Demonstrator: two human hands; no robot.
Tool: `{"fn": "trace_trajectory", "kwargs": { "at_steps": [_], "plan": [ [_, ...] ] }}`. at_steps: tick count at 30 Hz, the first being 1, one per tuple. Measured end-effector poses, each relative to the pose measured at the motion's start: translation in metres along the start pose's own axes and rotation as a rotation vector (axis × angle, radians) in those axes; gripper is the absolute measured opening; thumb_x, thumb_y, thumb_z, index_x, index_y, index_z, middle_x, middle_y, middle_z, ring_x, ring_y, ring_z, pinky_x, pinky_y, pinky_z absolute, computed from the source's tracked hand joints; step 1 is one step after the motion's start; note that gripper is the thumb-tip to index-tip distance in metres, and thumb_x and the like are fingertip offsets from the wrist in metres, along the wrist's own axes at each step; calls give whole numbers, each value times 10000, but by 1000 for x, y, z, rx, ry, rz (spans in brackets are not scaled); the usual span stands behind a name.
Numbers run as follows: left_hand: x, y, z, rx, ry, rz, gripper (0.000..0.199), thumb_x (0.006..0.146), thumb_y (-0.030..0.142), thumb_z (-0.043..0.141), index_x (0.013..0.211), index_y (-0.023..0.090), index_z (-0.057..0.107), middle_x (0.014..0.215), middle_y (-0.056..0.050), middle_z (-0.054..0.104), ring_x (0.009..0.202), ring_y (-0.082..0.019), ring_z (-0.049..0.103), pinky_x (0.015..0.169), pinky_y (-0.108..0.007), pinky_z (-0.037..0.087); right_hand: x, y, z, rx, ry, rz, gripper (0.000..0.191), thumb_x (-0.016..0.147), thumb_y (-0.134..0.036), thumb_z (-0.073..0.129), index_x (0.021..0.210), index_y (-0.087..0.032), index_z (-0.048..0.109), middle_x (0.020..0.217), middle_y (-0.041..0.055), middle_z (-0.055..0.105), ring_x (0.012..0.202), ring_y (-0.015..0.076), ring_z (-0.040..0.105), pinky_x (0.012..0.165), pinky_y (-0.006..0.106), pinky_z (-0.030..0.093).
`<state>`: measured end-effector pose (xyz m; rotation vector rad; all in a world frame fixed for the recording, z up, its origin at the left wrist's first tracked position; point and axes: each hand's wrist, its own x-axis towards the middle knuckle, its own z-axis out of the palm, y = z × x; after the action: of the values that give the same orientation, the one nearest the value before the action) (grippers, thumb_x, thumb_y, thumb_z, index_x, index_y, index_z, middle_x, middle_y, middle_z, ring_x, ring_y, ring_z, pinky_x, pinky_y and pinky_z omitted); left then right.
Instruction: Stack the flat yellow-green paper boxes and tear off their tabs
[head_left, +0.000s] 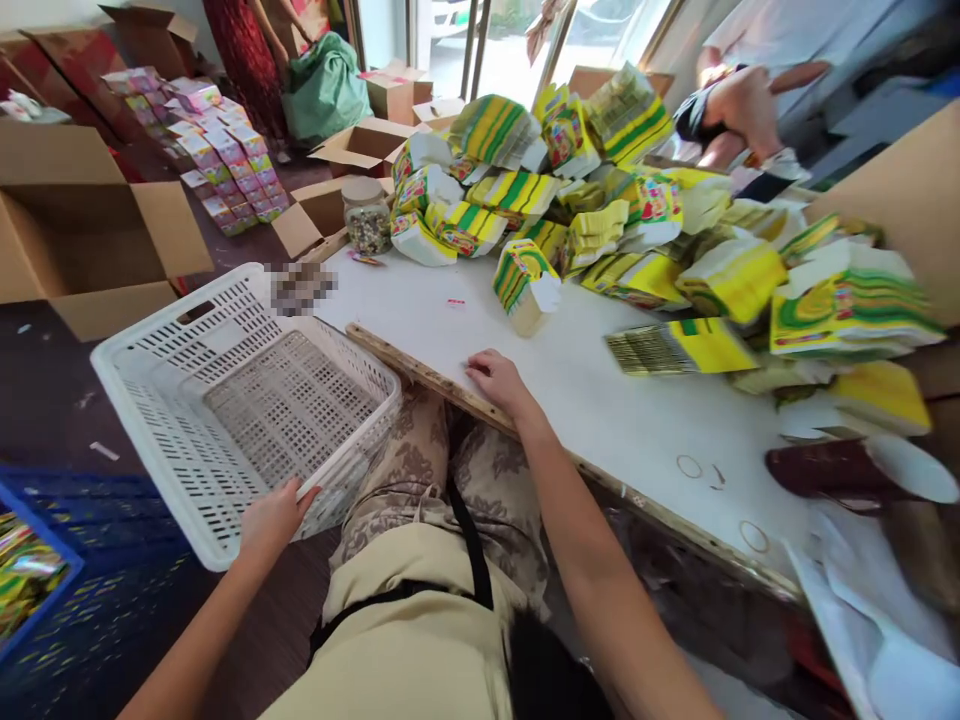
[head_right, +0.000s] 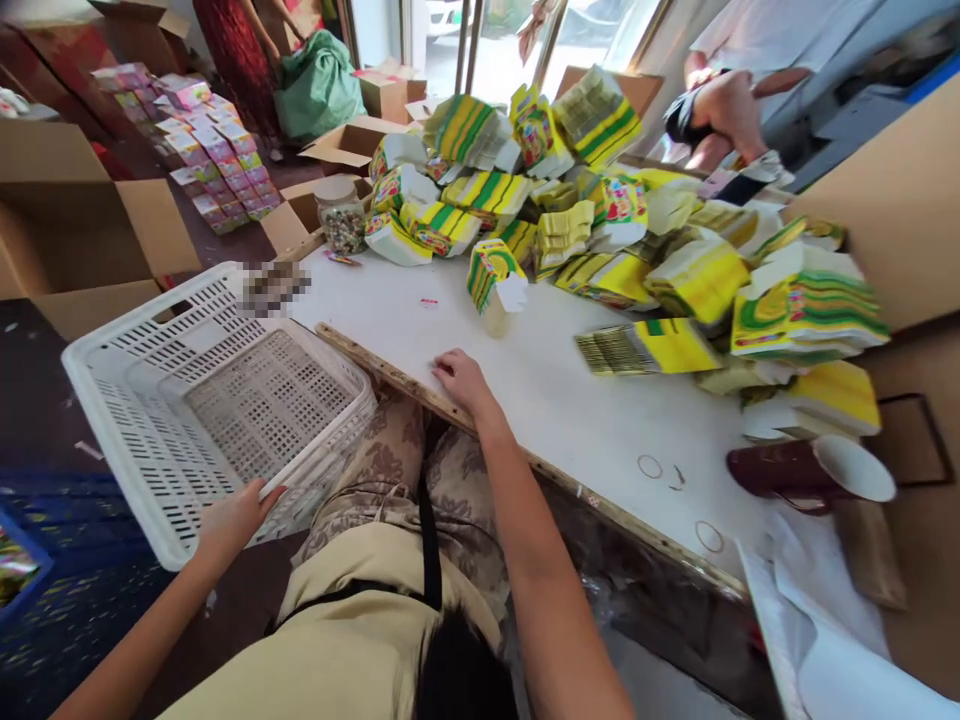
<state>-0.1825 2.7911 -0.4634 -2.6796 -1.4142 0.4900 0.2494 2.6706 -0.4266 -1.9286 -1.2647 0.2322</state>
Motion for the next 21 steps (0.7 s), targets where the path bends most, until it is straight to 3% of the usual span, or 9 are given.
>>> {"fn": "trace_trajectory", "kwargs": {
  "at_steps": [6,8,11,13,15,17,19,21],
  "plan": [
    [0,0,-1,6,4,23,542,977,557,265,964,164,639,861,-148,736,820,-318,715,618,-312,452,2,-7,-1,6,129,-52,164,857,-239,562,894,-166,705,922,72,657,791,161,599,751,287,490],
    [1,0,-1,13,-5,31,538,980,544,259,974,164,639,878,-153,739,830,-324,717,626,-326,469,5,-9,-6,-13,279,-68,221,898,-276,500,943,-166,686,958,92,642,848,178,601,799,311,495],
    [4,-2,1,-10,-31,33,521,982,521,253,1009,168,636,907,-156,743,863,-338,718,670,-366,498,16,-7,-24,-90,633,-86,271,896,-337,495,1046,-169,646,1039,120,615,992,224,576,926,378,469],
    [7,-4,5,-61,-83,33,502,981,499,257,1022,173,635,909,-150,747,881,-351,717,709,-407,513,29,0,-42,-145,842,-28,337,869,-366,512,1121,-163,605,1107,144,591,1082,257,537,988,431,432],
    [10,-6,9,-123,-145,29,478,974,478,276,1018,177,644,922,-147,749,907,-347,717,756,-429,519,49,9,-63,-151,930,102,413,839,-392,534,1171,-148,565,1169,171,571,1134,287,507,1018,476,400],
    [13,-7,12,-169,-173,41,434,960,442,315,1043,187,656,974,-144,747,942,-325,715,789,-417,524,70,16,-83,-90,847,312,498,812,-415,570,1222,-136,526,1263,197,537,1209,306,464,1044,485,371],
    [15,-8,14,-198,-183,55,394,931,419,368,1083,208,665,1026,-137,741,965,-308,714,803,-403,530,90,21,-100,3,675,527,570,793,-452,611,1252,-131,504,1322,208,515,1275,311,426,1052,458,372],
    [17,-9,16,-213,-186,79,374,883,425,440,1110,242,675,1082,-126,732,973,-306,714,815,-405,535,105,23,-112,99,522,671,558,800,-510,619,1207,-137,535,1246,195,579,1229,300,495,988,412,440]
  ]
}}
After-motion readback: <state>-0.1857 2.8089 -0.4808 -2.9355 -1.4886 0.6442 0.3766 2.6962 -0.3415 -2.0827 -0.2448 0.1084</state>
